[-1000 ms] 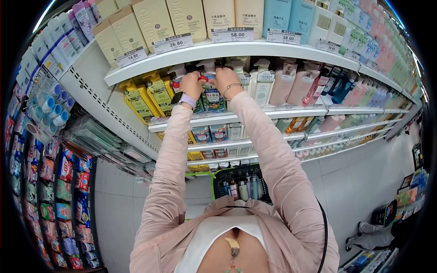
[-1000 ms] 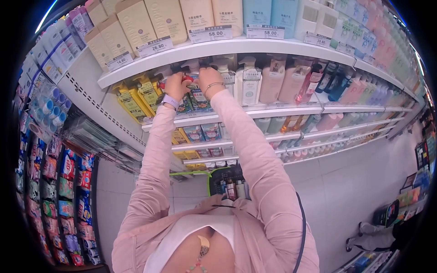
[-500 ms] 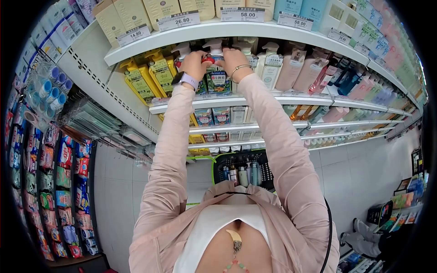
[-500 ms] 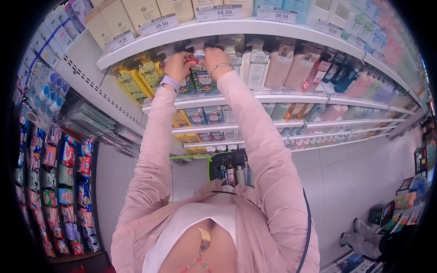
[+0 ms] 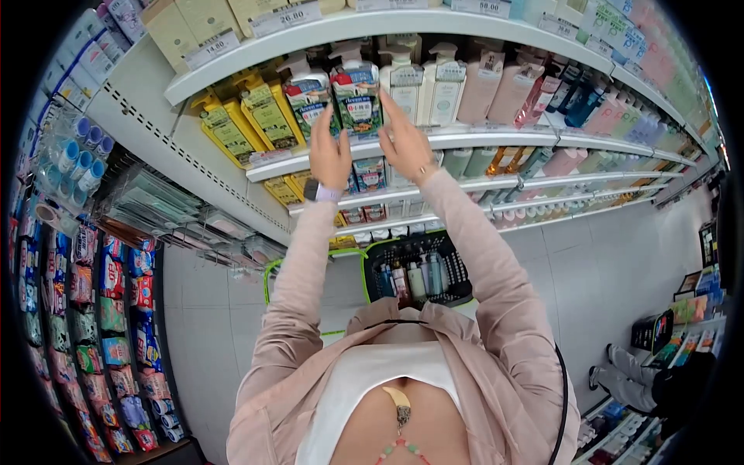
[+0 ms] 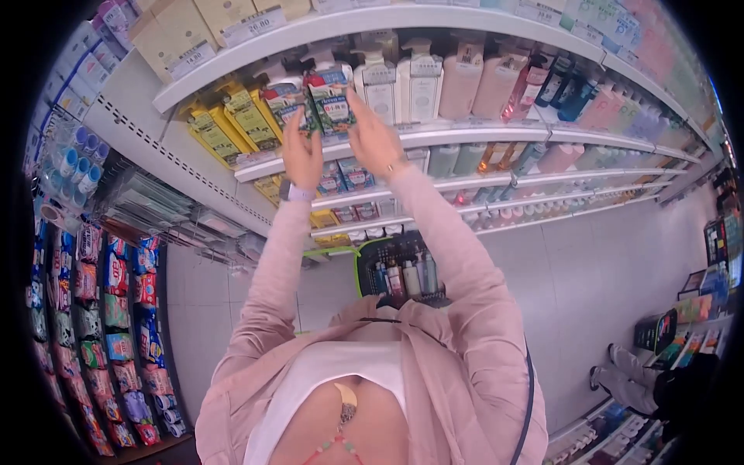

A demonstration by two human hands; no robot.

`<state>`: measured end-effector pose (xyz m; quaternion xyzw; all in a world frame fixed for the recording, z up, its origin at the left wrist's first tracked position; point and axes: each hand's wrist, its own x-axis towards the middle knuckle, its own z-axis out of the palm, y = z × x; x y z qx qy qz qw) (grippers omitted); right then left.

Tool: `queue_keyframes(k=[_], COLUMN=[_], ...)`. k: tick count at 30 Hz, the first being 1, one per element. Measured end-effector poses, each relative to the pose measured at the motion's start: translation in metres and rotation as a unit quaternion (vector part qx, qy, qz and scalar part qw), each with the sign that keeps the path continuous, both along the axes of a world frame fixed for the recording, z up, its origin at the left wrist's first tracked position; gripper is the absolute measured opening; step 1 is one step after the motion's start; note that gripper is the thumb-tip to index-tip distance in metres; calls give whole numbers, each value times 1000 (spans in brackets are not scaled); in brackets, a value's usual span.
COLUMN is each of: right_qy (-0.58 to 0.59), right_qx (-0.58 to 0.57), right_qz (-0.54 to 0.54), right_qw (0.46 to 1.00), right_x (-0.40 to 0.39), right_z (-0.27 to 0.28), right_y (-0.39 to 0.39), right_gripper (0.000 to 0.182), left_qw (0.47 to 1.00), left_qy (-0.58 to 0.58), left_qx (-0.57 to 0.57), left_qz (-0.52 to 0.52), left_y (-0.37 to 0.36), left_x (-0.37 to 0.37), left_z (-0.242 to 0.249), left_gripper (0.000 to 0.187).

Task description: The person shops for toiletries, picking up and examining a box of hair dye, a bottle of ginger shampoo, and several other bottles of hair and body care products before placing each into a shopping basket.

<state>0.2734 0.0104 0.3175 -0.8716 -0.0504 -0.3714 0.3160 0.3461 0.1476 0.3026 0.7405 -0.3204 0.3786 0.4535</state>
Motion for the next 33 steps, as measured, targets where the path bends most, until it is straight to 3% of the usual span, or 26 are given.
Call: queue_keyframes(k=[1, 2, 4, 5, 6, 7, 8, 9, 10, 11, 12, 13, 16, 18, 20, 22, 24, 26, 28, 30, 32, 33], right_qy=[-21, 71, 289, 239, 467, 645, 750, 816, 822, 789, 678, 646, 711, 720, 716, 713, 716, 764, 713, 736, 743, 745], right_qx=[32, 67, 123, 22, 12, 8, 64, 41, 54, 320, 553, 587, 441, 359, 305, 254, 215, 262, 369, 322, 323, 325], right_qz=[0, -26, -72, -61, -83, -103, -77, -49, -17, -157, -285, -313, -239, -191, -167, -203, -252, -212, -242, -201, -224, -235], right_qw=[999, 995, 947, 969, 880, 757, 654, 575, 566, 501, 391, 373, 493, 563, 605, 621, 614, 550, 545, 560, 542, 533], right_x=[-25, -52, -117, -160, -218, -284, -339, -379, -417, -473, -501, -526, -507, -481, -465, -470, -481, -485, -506, -519, -529, -531], right_z=[-34, -77, -195, -279, -363, -443, -383, -386, -379, -417, -437, -457, -428, -419, -411, -417, -413, -390, -383, -370, -366, -365], right_y=[2, 2, -3, -12, -18, -19, -5, -5, 0, 9, 18, 25, 46, 57, 63, 65, 70, 72, 78, 76, 75, 75], right_gripper=[59, 57, 52, 47, 43, 37, 37, 39, 37, 34, 31, 30, 28, 27, 26, 25, 31, 26, 30, 32, 33, 33], left_qw=[996, 982, 907, 863, 862, 814, 710, 604, 517, 454, 427, 406, 404, 433, 443, 622, 658, 655, 565, 422, 336, 334], left_qy=[86, 174, 368, 433, 378, 370, 458, 550, 608, 650, 676, 697, 736, 746, 754, 698, 649, 634, 751, 886, 933, 934], left_qx=[7, 14, 160, 222, 264, 374, 464, 520, 555, 571, 568, 562, 525, 492, 473, 347, 371, 408, 338, 112, 21, 19], left_qz=[-35, -68, -124, -134, -210, -245, -265, -251, -234, -214, -197, -182, -142, -119, -106, -75, -89, -35, 55, 158, 123, 122], left_y=[11, 24, 64, 93, 142, 197, 242, 275, 306, 329, 342, 349, 346, 325, 315, 301, 303, 318, 337, 356, 377, 396], left_x=[-20, -40, -80, -99, -128, -167, -206, -234, -258, -273, -283, -288, -275, -249, -222, -192, -171, -163, -162, -171, -178, -187], left_z=[-34, -74, -174, -266, -376, -433, -450, -454, -450, -442, -433, -427, -426, -440, -453, -470, -471, -484, -495, -504, -512, -531], left_gripper=[34, 33, 30, 32, 34, 36, 36, 36, 36, 36, 36, 36, 35, 35, 35, 34, 36, 40, 46, 54, 60, 60])
